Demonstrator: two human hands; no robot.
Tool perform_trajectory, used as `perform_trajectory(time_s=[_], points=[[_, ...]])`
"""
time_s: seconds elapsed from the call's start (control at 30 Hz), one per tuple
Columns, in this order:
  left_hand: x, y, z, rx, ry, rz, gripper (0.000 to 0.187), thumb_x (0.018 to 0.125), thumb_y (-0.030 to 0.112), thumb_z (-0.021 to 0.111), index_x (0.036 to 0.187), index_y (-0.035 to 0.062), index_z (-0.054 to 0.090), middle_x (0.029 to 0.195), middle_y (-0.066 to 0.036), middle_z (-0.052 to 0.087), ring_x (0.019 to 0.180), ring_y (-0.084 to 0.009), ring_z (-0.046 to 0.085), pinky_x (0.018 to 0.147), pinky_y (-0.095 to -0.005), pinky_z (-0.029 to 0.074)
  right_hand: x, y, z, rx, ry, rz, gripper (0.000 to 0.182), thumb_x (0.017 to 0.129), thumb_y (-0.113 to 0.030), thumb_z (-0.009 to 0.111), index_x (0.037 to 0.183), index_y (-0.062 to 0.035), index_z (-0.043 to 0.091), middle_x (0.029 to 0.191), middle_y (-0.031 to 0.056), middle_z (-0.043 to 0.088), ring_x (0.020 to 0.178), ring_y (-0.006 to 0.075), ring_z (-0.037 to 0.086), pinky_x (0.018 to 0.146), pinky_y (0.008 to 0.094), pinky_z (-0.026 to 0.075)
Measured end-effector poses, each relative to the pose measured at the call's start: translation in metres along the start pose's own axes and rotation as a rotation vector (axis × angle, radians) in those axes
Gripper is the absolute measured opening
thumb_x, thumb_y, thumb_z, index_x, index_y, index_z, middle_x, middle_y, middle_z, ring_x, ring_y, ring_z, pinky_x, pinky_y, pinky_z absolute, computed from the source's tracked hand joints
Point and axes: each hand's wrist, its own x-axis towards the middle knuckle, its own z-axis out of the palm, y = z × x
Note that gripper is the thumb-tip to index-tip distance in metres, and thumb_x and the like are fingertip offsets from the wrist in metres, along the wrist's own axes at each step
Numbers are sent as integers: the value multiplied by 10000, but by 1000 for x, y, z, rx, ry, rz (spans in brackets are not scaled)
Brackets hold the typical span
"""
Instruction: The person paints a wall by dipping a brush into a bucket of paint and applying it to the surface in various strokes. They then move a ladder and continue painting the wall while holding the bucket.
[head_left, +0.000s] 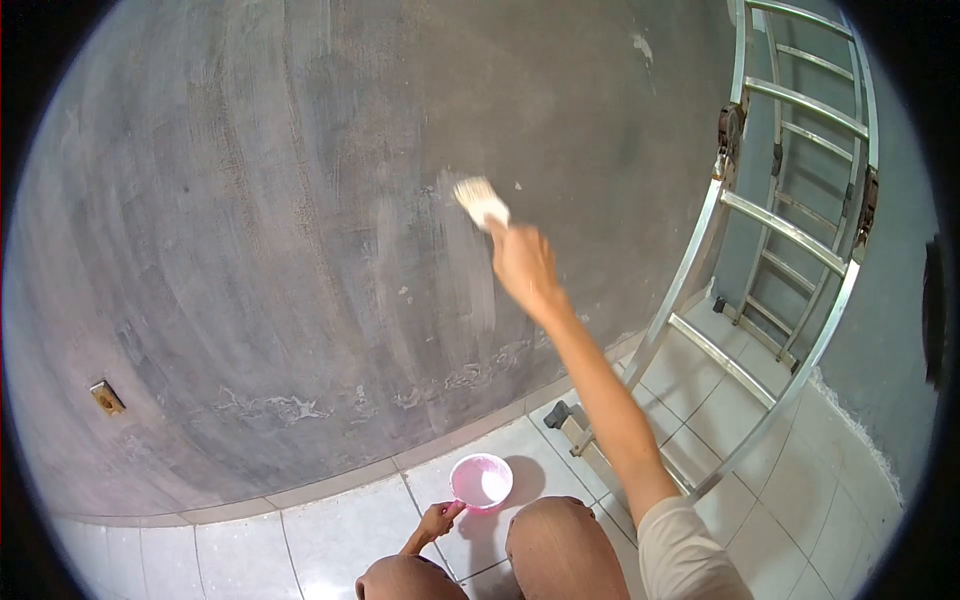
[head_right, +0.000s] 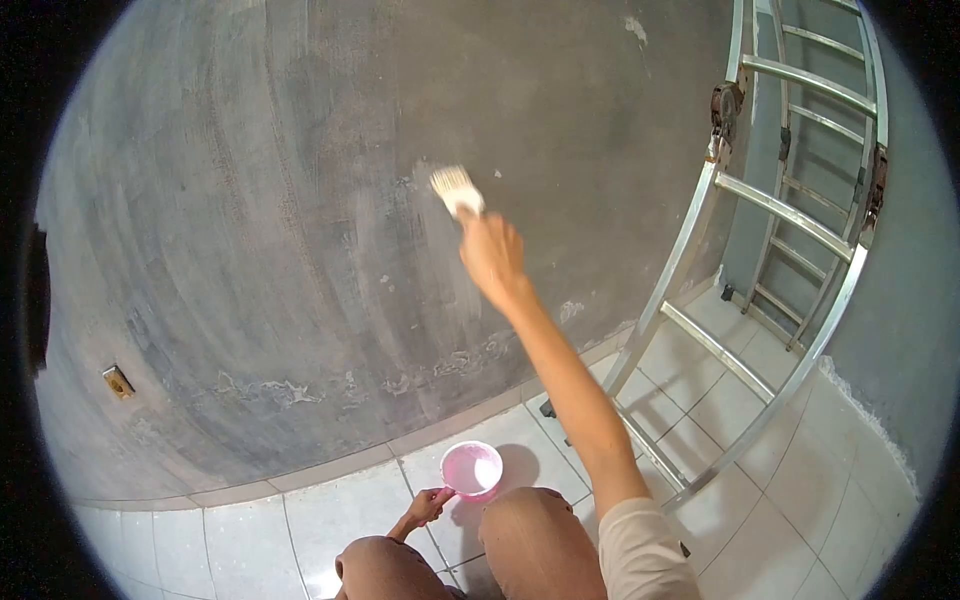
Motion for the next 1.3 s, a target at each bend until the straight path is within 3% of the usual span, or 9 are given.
perform_trajectory(time_s=[0.17, 0.3, 0.43, 0.57, 0.73, 0.87, 0.97, 1.03, 1.3], points=[[-8, 10, 1, 1, -1, 2, 479, 863, 476, 550, 1025, 36, 648, 517, 14, 431, 427, -71, 373, 386, -244, 299, -129, 52, 65, -57, -326, 149, 290, 831, -80, 475, 1074, -125, 627, 781, 246, 612, 738, 417, 604, 649, 491, 488], [2, -3, 1, 27, 17, -11, 476, 863, 478, 547, 1039, 47, 647, 524, 11, 442, 427, -73, 383, 385, -245, 311, -133, 72, 64, -100, -476, 138, 262, 825, -93, 489, 1037, -111, 642, 809, 234, 623, 779, 402, 611, 686, 481, 489], [2, -7, 0, 13, 7, -30, 482, 860, 481, 551, 1054, 50, 641, 522, 8, 443, 416, -74, 380, 382, -242, 313, -45, 58, 20, -44, -212, 54, 181, 829, -116, 534, 922, -91, 686, 801, 223, 623, 749, 394, 607, 677, 455, 488], [3, 0, 2, -1, 8, -30, 492, 864, 501, 531, 1049, 58, 640, 514, 22, 417, 397, -61, 347, 355, -231, 281, 1, 28, -34, 21, 131, 28, 226, 823, -91, 518, 1007, -79, 648, 770, 220, 622, 705, 373, 620, 621, 442, 505], [11, -10, 1, -1, 2, -25, 493, 863, 499, 533, 1042, 52, 641, 517, 23, 420, 400, -59, 349, 355, -228, 284, -47, 66, 32, -60, -22, 45, 328, 813, -45, 475, 1107, -116, 601, 758, 241, 607, 723, 394, 611, 636, 463, 496], [-6, 11, 1, 35, 27, -52, 487, 860, 472, 558, 1053, 31, 636, 521, 18, 434, 419, -65, 368, 377, -234, 296, -129, 83, 57, -18, -392, 234, 325, 754, -8, 501, 1043, -101, 620, 808, 226, 621, 788, 394, 615, 675, 463, 499], [-2, 8, 4, 17, 24, -51, 479, 864, 464, 557, 1058, 32, 634, 518, 23, 425, 415, -63, 357, 374, -235, 289, -137, 103, 63, -70, -443, 182, 247, 861, -134, 481, 1044, -139, 646, 826, 233, 620, 770, 410, 604, 690, 481, 484], [3, -2, 2, -7, 21, -44, 473, 867, 456, 556, 1062, 32, 631, 513, 26, 419, 409, -62, 349, 372, -234, 283, -103, 97, 42, -72, -348, 152, 247, 746, -39, 531, 958, -75, 653, 822, 216, 631, 797, 378, 620, 702, 463, 500], [9, -8, 0, -14, -19, -28, 474, 875, 489, 520, 1072, 73, 634, 532, 12, 436, 396, -63, 370, 350, -230, 308, 13, 59, -31, 68, 91, 69, 240, 841, -67, 485, 1024, -82, 639, 787, 235, 614, 719, 394, 612, 632, 455, 501]])
